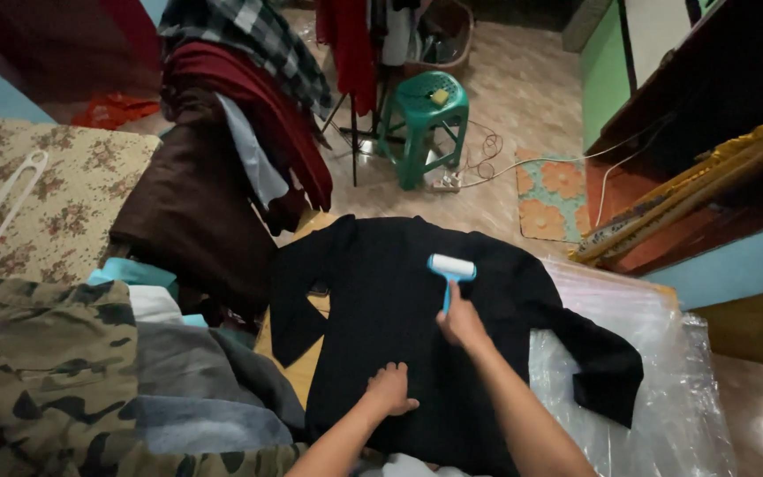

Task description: Using a lint roller to remove lint and dust from a black jacket laid out on a table.

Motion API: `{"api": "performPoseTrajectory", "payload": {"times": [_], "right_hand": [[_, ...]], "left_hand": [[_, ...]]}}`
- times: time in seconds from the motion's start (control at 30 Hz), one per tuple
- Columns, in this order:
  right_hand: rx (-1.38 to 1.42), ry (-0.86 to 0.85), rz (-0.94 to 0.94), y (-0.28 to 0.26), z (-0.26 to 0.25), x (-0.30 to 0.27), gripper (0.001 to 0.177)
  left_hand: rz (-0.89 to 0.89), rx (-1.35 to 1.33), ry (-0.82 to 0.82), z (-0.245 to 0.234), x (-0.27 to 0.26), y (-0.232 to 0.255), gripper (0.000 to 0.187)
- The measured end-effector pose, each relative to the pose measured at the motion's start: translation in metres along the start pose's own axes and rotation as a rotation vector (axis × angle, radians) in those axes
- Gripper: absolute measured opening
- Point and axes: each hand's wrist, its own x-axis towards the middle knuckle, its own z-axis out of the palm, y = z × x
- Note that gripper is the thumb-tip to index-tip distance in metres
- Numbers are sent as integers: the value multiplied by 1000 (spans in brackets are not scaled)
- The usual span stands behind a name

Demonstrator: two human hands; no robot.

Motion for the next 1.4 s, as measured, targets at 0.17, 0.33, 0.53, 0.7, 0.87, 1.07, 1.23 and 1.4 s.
{"api": "performPoseTrajectory", "payload": {"times": [0.17, 0.33, 0.53, 0.7, 0.87, 1.07, 1.23, 1.4], "right_hand": [[8, -132, -36, -31, 12, -101, 89], [10, -313, -215, -31, 48, -152, 87], [57, -224, -317, -32, 73, -116, 87], [-42, 30, -305, -43, 67, -21, 83], [-18, -81, -207, -87, 11, 14, 81], [-59, -89, -212, -90, 19, -4, 86], [-121, -99, -212, -71, 59, -76, 90], [-171, -253, -289, -63, 84, -156, 96]], "left_hand": [[51, 57, 127, 22, 16, -10, 69], [137, 54, 220, 48, 42, -26, 59], [200, 65, 134, 44, 44, -35, 65], [185, 186, 182, 51, 38, -31, 82], [247, 155, 293, 52, 40, -37, 75], [277, -88, 237, 46, 64, -68, 30], [29, -155, 239, 18, 57, -100, 38], [-289, -150, 388, 1, 63, -142, 49]]}}
